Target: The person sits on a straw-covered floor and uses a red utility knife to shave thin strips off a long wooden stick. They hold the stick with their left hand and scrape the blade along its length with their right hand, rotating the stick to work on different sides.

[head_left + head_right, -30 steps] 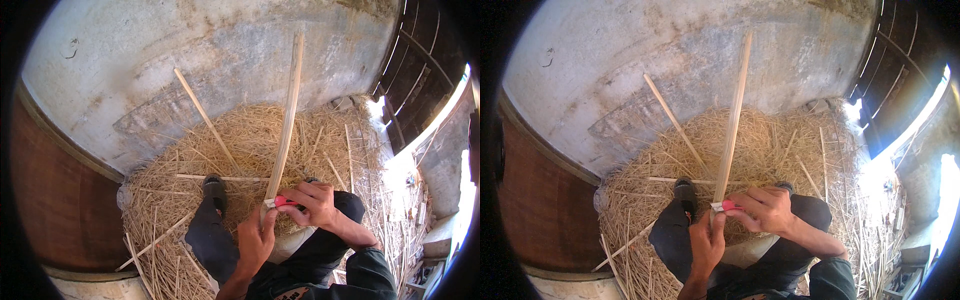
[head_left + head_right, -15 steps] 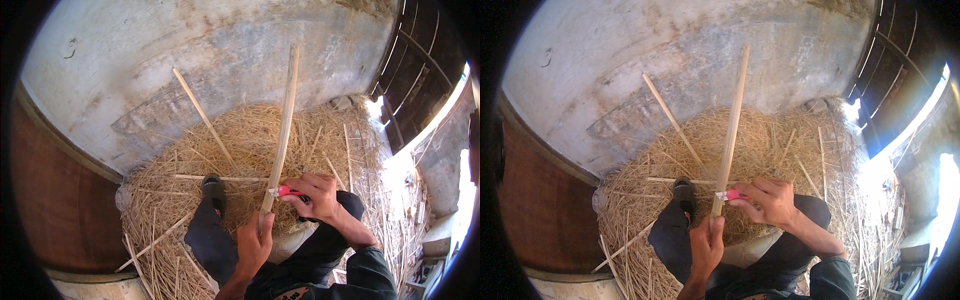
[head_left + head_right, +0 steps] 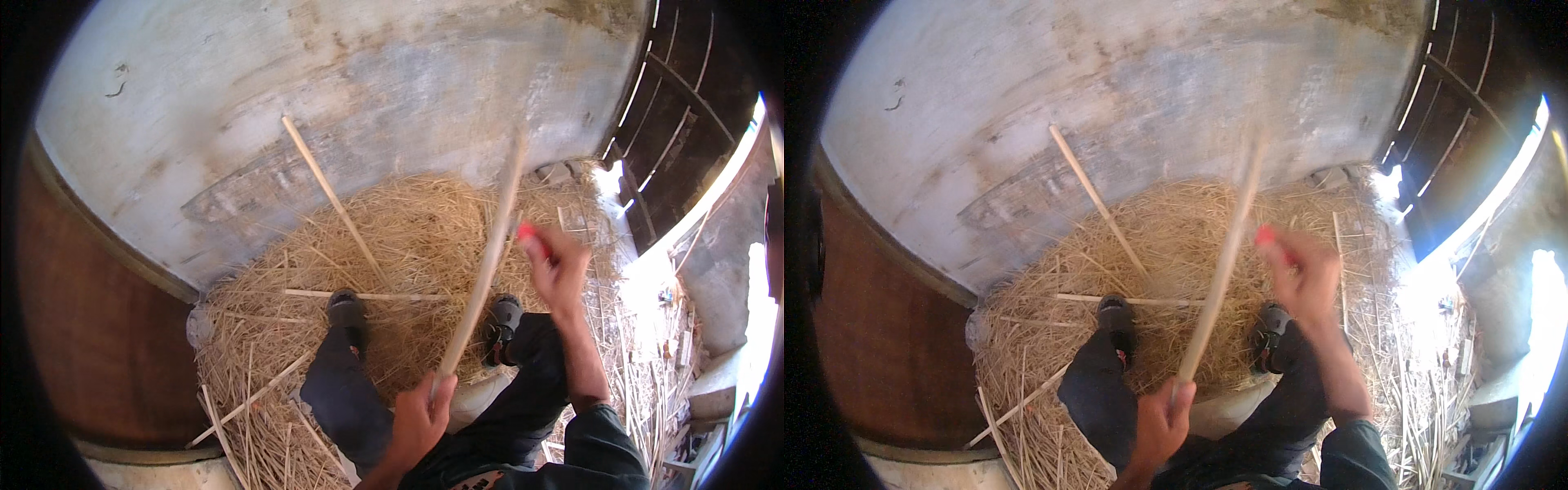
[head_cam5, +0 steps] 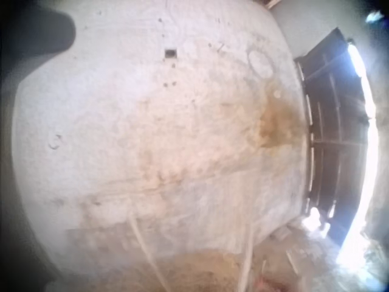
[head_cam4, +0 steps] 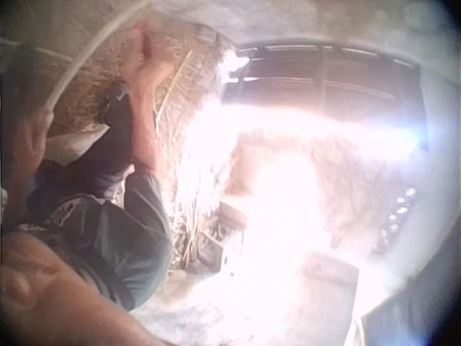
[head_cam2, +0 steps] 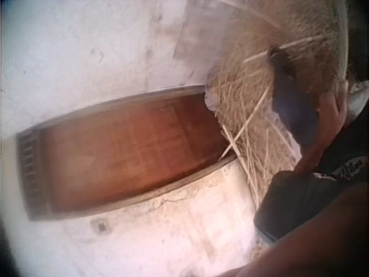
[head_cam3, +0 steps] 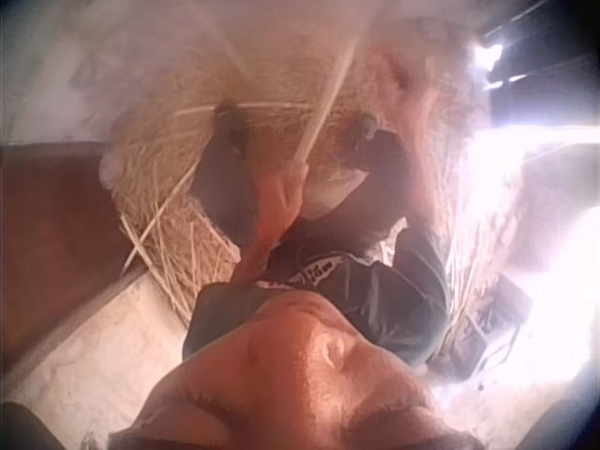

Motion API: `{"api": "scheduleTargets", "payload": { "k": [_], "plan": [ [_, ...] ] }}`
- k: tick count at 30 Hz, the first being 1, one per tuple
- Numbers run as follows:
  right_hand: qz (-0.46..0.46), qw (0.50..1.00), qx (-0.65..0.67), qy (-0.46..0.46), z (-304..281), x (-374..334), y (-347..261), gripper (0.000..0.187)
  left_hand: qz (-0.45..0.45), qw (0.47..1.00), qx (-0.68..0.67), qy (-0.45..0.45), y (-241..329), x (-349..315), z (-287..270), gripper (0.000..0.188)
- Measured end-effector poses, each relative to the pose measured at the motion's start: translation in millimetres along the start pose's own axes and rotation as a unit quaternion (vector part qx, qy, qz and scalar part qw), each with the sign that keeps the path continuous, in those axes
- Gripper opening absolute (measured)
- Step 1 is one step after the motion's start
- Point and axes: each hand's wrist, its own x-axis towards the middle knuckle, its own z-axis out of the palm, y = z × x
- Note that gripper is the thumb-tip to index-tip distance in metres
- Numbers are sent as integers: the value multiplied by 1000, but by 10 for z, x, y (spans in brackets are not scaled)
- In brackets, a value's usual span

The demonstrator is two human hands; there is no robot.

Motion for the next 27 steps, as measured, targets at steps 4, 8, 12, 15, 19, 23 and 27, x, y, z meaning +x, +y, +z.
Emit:
{"api": "scheduleTargets", "payload": {
  "k": [4, 8, 12, 15, 19, 23, 27],
  "plan": [
    [32, 999, 16, 14, -94, 176, 216, 25, 16, 1000, -2, -16, -292, -231, 146, 37],
    [139, 975, 145, -97, -23, -59, 202, 31, 8, 1000, -21, 13, -257, -129, 59, 37],
    [162, 929, 285, -172, 127, -214, -33, 34, 11, 1000, -4, 18, -128, 37, -33, 38],
    [196, 894, 315, -252, 125, -236, -50, 31, 20, 1000, 13, 11, -71, 109, -46, 37],
    [213, 852, 388, -278, 148, -213, -34, 27, 47, 998, -4, 43, 19, 202, 29, 32],
    [220, 843, 413, -266, 172, -226, -74, 26, 92, 991, -2, 95, 109, 352, 93, 29],
    [181, 873, 393, -225, 154, -241, -86, 27, 58, 994, -25, 84, 146, 415, 56, 30]
  ]
}}
